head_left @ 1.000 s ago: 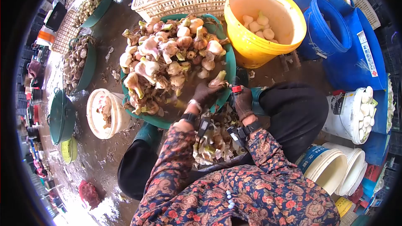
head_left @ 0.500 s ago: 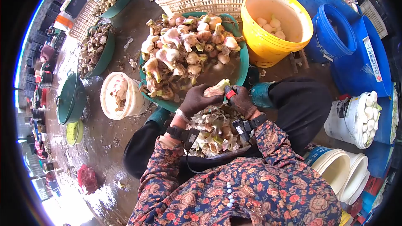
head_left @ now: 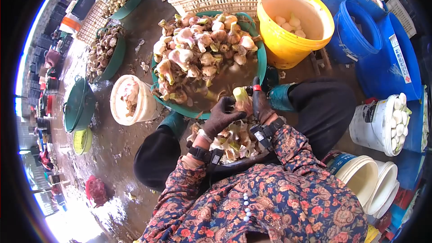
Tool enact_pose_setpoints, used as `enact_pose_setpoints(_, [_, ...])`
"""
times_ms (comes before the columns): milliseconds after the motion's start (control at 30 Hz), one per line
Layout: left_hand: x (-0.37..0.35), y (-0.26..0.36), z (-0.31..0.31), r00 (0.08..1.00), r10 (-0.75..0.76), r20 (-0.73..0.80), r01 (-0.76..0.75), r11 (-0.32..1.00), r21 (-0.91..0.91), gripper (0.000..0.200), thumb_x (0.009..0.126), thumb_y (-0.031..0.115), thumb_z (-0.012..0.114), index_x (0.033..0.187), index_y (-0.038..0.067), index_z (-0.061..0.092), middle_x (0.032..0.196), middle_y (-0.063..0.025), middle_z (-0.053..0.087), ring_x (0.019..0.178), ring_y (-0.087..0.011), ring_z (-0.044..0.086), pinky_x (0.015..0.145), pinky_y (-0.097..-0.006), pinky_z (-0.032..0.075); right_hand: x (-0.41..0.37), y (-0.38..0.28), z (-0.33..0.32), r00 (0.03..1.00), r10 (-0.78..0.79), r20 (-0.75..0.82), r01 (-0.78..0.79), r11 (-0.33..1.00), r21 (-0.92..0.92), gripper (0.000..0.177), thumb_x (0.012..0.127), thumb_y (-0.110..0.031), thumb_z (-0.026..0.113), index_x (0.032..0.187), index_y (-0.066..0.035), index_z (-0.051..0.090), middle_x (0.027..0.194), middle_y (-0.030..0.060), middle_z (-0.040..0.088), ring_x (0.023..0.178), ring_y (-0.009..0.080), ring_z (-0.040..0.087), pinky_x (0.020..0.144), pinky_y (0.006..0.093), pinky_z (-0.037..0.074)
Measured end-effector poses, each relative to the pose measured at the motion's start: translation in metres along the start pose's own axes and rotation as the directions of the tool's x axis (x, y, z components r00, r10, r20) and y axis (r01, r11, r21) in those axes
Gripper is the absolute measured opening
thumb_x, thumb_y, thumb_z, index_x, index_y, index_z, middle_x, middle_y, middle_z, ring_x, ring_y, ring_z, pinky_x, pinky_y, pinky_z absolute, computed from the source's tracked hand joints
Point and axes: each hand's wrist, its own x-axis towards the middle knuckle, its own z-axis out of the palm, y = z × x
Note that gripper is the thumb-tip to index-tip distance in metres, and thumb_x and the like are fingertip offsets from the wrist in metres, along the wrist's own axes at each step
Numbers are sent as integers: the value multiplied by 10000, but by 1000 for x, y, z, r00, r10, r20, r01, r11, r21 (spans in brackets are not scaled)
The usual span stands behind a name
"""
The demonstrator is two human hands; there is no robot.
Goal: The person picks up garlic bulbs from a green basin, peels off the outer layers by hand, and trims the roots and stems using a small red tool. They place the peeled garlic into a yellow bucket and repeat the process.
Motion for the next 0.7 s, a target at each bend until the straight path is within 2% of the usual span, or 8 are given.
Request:
enact_pose_setpoints(67, [4, 15, -4, 992, 81, -98, -78, 996, 40, 686, 699, 186, 778, 1237, -18, 404, 1091, -132, 559, 958, -180, 568, 829, -297, 476, 15, 12, -15, 924, -379, -40, 322, 832, -451, 535, 855, -561, 476, 916, -38, 571, 768, 110, 623, 674, 242, 616, 585, 363, 483])
enact_pose_setpoints(133, [-5, 54, -5, 975, 168, -145, -140, 973, 185, 708, 718, 166, 763, 1301, 17, 389, 1106, -115, 582, 983, -192, 572, 828, -306, 481, 13, 15, -19, 738, -646, 196, 373, 149, -916, 296, 860, -341, 551, 955, -61, 532, 805, 203, 610, 756, 401, 594, 611, 451, 458])
enact_pose_setpoints(267, [-1, 39, -12, 989, 108, 98, -145, 797, 587, 270, 744, 247, 701, 932, 56, 669, 838, -134, 664, 713, -258, 643, 698, -337, 500, 5, 16, -4, 711, -636, 298, 433, 63, -899, 259, 824, -256, 564, 1002, -69, 542, 837, 208, 614, 792, 436, 575, 628, 468, 455])
enact_pose_setpoints(433, [-13, 26, 2, 962, 229, -147, -162, 917, 363, 141, 769, 153, 660, 814, 21, 643, 733, -152, 631, 633, -278, 609, 630, -335, 477, 5, -1, 4, 879, -466, 98, 298, 377, -877, 420, 856, -445, 559, 970, -41, 562, 759, 132, 618, 670, 268, 617, 598, 395, 470])
enact_pose_setpoints(500, [-15, 32, 2, 960, 199, -197, -122, 931, 345, 134, 767, 143, 661, 828, 24, 643, 745, -153, 631, 654, -266, 614, 639, -329, 478, -26, -25, 26, 807, 469, 360, -406, 882, -238, 502, 854, -511, 540, 934, -17, 569, 729, 76, 600, 624, 174, 568, 581, 357, 458])
enact_pose_setpoints(567, [-19, 41, -1, 965, 165, -204, -83, 930, 358, 132, 773, 133, 658, 842, 20, 648, 757, -142, 643, 668, -234, 621, 649, -317, 480, -28, -17, 27, 924, 233, 302, -51, 860, -508, 454, 869, -460, 542, 933, -11, 571, 758, 66, 601, 665, 158, 556, 621, 339, 460])
enact_pose_setpoints(633, [-18, 37, -3, 971, 123, -203, -39, 926, 376, 131, 779, 123, 655, 856, 17, 653, 769, -132, 654, 681, -202, 627, 659, -305, 483, -27, 0, 20, 877, -282, 390, 464, 281, -840, 359, 900, -357, 547, 930, 0, 575, 817, 46, 603, 748, 127, 534, 701, 302, 462])
enact_pose_setpoints(700, [-13, 15, -2, 939, 120, -323, -69, 984, 163, 144, 793, 106, 649, 894, 5, 662, 798, -94, 674, 713, -127, 614, 682, -276, 484, 2, 22, 6, 893, -399, 208, 396, 480, -783, 320, 903, -300, 558, 959, 14, 574, 881, 51, 604, 825, 124, 523, 765, 291, 446])
